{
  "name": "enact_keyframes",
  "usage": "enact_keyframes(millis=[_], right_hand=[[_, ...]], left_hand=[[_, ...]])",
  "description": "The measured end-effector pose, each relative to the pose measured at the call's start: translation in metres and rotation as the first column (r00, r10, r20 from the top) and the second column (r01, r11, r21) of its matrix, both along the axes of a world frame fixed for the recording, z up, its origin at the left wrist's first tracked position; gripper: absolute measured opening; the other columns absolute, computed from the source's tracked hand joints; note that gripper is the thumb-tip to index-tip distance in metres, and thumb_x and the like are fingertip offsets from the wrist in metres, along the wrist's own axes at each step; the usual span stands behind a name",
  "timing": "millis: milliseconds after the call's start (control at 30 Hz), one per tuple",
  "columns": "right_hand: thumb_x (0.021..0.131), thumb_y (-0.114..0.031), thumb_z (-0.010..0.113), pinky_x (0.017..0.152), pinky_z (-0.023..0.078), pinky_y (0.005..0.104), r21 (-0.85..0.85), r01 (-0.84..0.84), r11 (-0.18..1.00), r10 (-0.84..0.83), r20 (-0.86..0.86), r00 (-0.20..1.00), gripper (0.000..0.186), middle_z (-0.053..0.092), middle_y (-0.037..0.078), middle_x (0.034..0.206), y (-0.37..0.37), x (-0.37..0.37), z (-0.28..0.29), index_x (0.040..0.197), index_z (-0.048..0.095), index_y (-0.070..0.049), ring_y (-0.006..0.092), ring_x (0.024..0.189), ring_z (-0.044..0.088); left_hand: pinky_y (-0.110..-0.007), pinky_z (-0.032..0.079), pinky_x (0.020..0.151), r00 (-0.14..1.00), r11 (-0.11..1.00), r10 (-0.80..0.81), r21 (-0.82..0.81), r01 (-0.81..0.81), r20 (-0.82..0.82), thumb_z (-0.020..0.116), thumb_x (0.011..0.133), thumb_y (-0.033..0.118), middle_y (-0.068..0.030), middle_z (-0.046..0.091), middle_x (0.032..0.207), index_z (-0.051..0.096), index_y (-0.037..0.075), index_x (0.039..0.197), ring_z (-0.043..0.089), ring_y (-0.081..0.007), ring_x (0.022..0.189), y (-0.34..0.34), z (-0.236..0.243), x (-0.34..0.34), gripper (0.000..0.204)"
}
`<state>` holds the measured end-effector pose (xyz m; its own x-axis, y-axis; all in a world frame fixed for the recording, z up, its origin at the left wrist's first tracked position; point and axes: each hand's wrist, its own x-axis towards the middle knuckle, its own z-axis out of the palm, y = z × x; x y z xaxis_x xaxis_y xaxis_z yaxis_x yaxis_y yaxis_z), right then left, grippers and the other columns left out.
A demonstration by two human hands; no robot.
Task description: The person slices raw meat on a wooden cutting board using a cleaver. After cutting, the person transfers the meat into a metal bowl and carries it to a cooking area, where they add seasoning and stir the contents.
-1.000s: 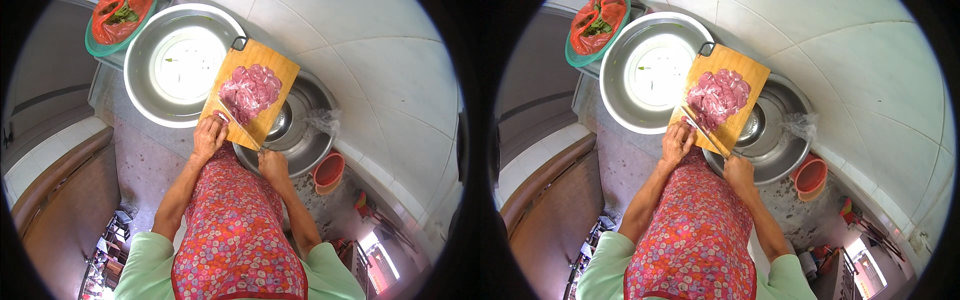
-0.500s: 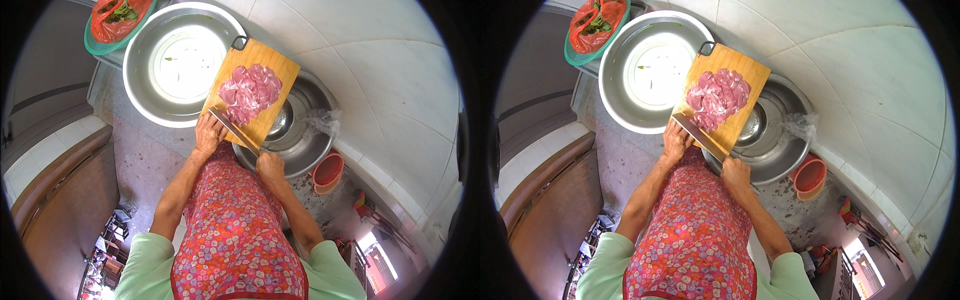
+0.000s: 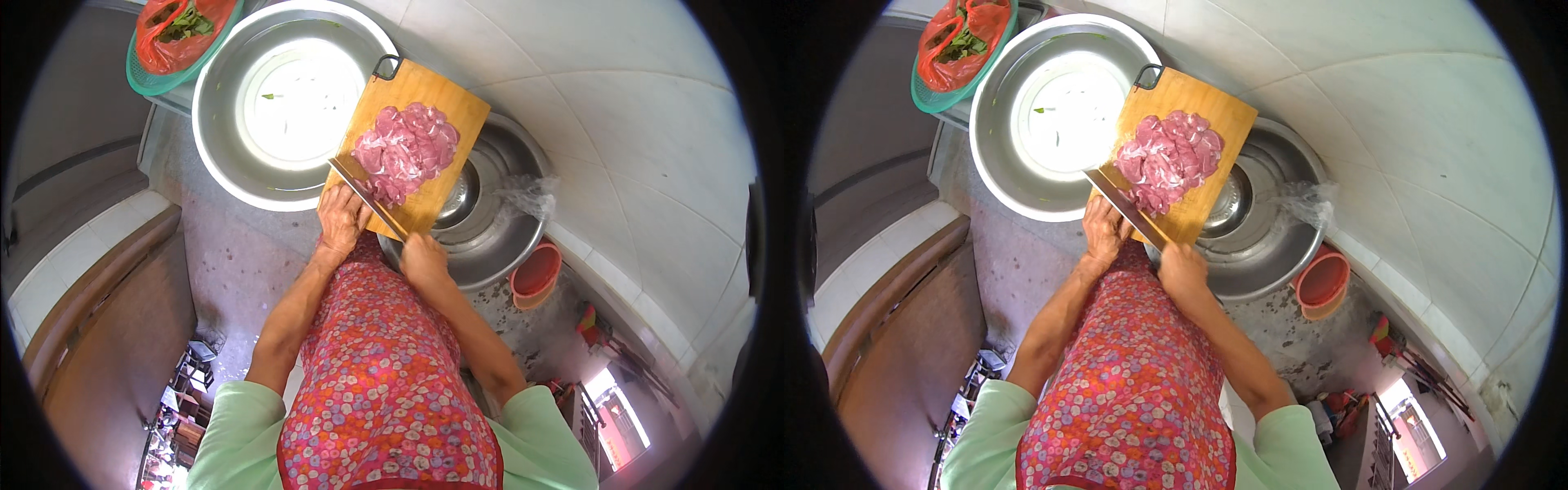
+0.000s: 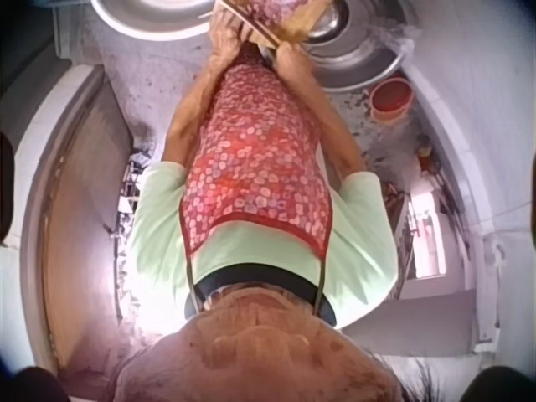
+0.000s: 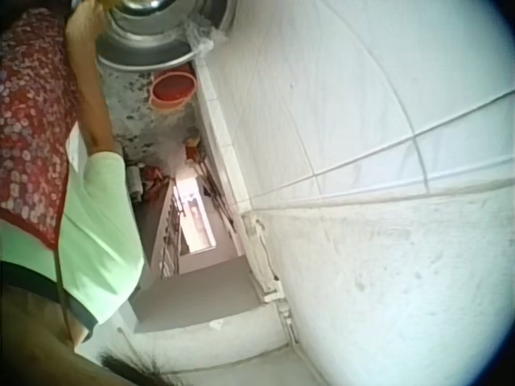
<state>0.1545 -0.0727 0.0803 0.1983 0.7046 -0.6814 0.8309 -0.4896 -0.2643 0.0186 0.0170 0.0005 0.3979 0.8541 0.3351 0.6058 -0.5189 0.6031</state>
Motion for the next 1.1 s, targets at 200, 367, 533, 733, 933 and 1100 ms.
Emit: enact_keyframes(millis=[200,367,533,733,933,1100], right_hand=[[0.071,-0.007,0.061,0.082,0.044,0.0484,0.160,0.082,0.984,-0.072,-0.064,0.995,0.021,0.060,0.024,0.095,0.050,-0.015,-0.005,0.090,0.059,0.001,0.0412,0.094,0.056],[0.073,-0.005,0.060,0.085,0.044,0.0471,0.037,0.128,0.991,-0.126,-0.055,0.991,0.023,0.060,0.023,0.101,0.034,-0.012,0.004,0.095,0.060,0.000,0.0389,0.100,0.056],[0.072,-0.007,0.062,0.085,0.046,0.0422,-0.054,0.161,0.985,-0.165,-0.080,0.983,0.020,0.061,0.022,0.102,0.019,-0.008,0.014,0.091,0.063,0.000,0.0362,0.101,0.057],[0.073,-0.010,0.062,0.086,0.045,0.0434,-0.122,0.221,0.968,-0.227,-0.042,0.973,0.023,0.060,0.021,0.102,-0.005,-0.007,0.000,0.094,0.060,-0.002,0.0359,0.101,0.056],[0.074,-0.011,0.060,0.086,0.044,0.0448,-0.062,0.239,0.969,-0.242,-0.038,0.970,0.023,0.059,0.020,0.099,-0.011,-0.009,0.000,0.095,0.058,-0.002,0.0360,0.099,0.056],[0.073,-0.009,0.059,0.083,0.045,0.0467,-0.011,0.188,0.982,-0.188,-0.102,0.977,0.022,0.059,0.022,0.096,0.001,-0.007,0.000,0.093,0.057,-0.001,0.0385,0.096,0.056]], left_hand=[[-0.039,0.047,0.070,0.989,0.984,0.144,-0.111,-0.139,0.038,0.064,0.069,0.007,-0.0097,0.056,0.087,0.062,0.004,0.083,0.054,-0.0304,0.082,0.016,0.010,0.008,0.014],[-0.039,0.047,0.071,0.980,0.980,0.185,-0.094,-0.177,0.078,0.063,0.070,0.006,-0.0099,0.056,0.091,0.060,0.003,0.086,0.055,-0.0312,0.084,0.008,0.017,0.012,0.017],[-0.039,0.047,0.073,0.976,0.967,0.210,-0.159,-0.199,0.051,0.063,0.069,0.005,-0.0108,0.055,0.094,0.058,0.002,0.086,0.055,-0.0313,0.086,0.005,0.012,0.012,0.018],[-0.039,0.045,0.074,0.987,0.982,0.147,-0.128,-0.138,0.063,0.061,0.069,0.004,-0.0129,0.055,0.093,0.057,0.001,0.087,0.054,-0.0317,0.086,0.000,0.003,0.013,0.018],[-0.039,0.044,0.077,0.988,0.973,0.105,-0.215,-0.079,0.112,0.062,0.068,0.001,-0.0132,0.056,0.094,0.058,-0.001,0.087,0.053,-0.0318,0.085,-0.013,0.009,0.016,0.020],[-0.039,0.045,0.074,0.991,0.972,0.063,-0.234,-0.033,0.122,0.063,0.068,-0.001,-0.0124,0.058,0.088,0.060,0.000,0.082,0.055,-0.0320,0.081,-0.014,0.005,0.016,0.015]])
